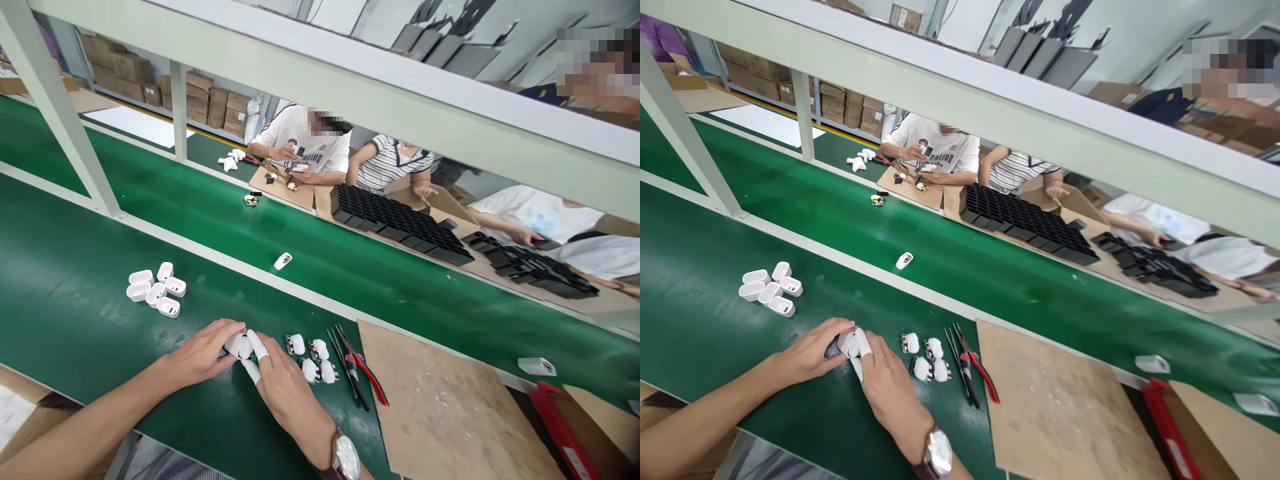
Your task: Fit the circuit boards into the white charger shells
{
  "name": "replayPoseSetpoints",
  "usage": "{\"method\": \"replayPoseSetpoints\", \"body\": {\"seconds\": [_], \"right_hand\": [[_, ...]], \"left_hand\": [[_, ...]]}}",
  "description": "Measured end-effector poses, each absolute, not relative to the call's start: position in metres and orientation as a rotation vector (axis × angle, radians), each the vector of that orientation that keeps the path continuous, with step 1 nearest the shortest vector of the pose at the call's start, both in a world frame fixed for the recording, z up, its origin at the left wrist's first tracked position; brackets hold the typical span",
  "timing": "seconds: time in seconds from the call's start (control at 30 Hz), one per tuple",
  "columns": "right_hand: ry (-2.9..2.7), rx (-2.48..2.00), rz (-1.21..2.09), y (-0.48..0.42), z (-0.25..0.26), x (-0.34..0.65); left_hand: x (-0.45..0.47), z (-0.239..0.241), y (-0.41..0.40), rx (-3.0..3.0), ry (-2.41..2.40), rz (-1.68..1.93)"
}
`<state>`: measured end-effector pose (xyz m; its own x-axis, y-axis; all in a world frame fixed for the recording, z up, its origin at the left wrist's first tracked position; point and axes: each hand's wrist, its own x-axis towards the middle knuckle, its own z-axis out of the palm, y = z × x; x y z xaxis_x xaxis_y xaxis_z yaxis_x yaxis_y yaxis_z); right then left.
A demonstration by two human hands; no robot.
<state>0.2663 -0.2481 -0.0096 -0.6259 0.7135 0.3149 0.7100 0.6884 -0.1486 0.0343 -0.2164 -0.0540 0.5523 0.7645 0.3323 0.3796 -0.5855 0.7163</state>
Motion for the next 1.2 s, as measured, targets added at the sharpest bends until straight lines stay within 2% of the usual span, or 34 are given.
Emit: {"method": "replayPoseSetpoints", "body": {"seconds": [0.2,0.37,0.67,0.9,1.07,1.2], "right_hand": [[-2.441,-1.088,0.13,-0.244,0.0,0.267],[-2.382,-1.013,0.109,-0.246,-0.012,0.262],[-2.439,-0.93,0.117,-0.229,-0.013,0.256],[-2.547,-0.789,0.003,-0.221,-0.028,0.261],[-2.47,-0.821,0.067,-0.219,-0.028,0.256],[-2.335,-0.916,0.334,-0.22,-0.021,0.259]], "left_hand": [[0.032,-0.057,-0.217,2.054,0.954,0.712],[0.03,-0.056,-0.214,1.909,0.923,0.602],[0.031,-0.048,-0.212,1.852,0.963,0.555],[0.033,-0.048,-0.212,1.864,0.976,0.565],[0.033,-0.051,-0.211,1.879,0.986,0.55],[0.032,-0.054,-0.213,1.944,0.974,0.606]]}}
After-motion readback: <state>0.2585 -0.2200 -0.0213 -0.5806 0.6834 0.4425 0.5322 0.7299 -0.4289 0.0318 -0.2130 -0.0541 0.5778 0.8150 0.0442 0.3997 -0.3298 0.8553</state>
